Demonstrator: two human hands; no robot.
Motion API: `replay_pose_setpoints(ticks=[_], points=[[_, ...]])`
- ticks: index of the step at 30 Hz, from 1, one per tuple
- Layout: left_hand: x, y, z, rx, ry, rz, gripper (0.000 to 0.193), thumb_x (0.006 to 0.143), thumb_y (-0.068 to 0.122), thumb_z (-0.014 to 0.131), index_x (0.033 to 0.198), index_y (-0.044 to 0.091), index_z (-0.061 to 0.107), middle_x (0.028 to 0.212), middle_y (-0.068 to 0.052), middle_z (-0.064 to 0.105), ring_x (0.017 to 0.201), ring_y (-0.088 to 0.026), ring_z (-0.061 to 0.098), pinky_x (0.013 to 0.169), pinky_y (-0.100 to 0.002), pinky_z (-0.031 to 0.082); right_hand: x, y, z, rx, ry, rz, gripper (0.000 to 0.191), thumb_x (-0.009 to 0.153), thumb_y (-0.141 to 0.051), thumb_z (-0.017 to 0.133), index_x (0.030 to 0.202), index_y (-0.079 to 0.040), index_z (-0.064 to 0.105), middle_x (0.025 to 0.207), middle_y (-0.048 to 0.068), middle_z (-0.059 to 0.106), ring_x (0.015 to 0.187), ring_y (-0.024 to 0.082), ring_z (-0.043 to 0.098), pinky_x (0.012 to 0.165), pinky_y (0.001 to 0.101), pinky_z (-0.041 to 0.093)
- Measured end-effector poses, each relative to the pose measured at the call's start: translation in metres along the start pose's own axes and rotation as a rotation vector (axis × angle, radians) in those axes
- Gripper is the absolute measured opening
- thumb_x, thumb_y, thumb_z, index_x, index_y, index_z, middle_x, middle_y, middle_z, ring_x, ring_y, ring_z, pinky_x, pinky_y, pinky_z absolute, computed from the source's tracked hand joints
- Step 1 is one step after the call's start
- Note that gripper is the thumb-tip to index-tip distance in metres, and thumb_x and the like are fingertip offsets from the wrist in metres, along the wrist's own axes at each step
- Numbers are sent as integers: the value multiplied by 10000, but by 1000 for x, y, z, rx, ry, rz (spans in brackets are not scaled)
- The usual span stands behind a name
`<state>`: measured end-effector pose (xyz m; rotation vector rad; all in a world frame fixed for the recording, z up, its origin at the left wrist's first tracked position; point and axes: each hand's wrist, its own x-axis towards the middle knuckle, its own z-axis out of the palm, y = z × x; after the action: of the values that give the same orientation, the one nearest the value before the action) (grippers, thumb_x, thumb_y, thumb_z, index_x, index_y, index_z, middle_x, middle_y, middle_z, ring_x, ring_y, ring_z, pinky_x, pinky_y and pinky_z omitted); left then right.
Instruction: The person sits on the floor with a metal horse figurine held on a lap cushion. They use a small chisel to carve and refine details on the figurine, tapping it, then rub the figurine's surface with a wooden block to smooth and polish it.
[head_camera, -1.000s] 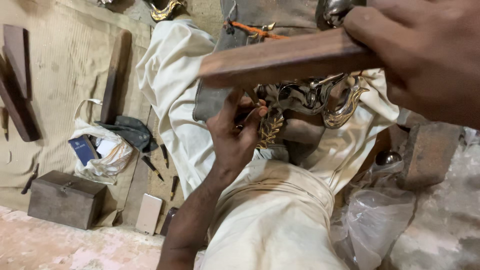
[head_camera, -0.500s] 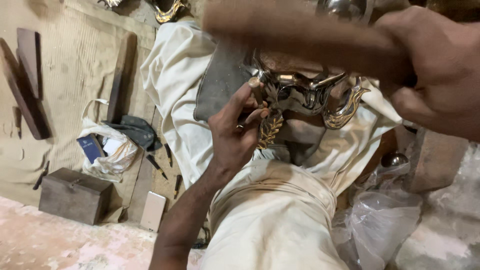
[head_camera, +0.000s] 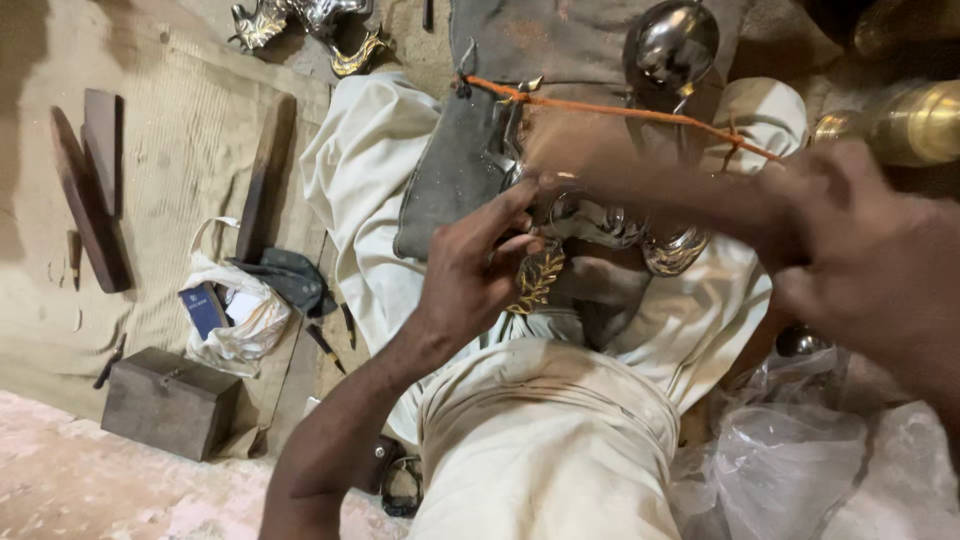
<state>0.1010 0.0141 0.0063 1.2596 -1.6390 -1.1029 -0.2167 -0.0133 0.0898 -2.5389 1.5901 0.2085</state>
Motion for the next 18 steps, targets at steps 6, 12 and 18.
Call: replay_pose_setpoints(ticks=[6,12,18], points=[[7,-1,-7,118,-145,117,586,884,-52,713,1422,97,535,1142,-121,726,1002,-275,760,843,-369,654,-31,-2,21,178,-12,155,611,780,-93,805,1332,-82,545,1200,157,599,745,261,675,634,376,589],[19,1,-13,193,-347,158,582,914,-34,649,1451,147,519,1166,-124,735,932,-300,758,765,-376,655,-58,-17,49,243,173,187,611,786,-80,835,1325,-83,547,1169,155,617,854,255,681,659,374,584],[31,4,-15,247,-571,173,677,844,-126,561,1426,220,552,1226,-109,737,887,-277,768,685,-356,661,-94,-30,101,355,387,218,563,865,-105,843,1348,-65,555,1191,178,610,938,255,675,739,391,596]])
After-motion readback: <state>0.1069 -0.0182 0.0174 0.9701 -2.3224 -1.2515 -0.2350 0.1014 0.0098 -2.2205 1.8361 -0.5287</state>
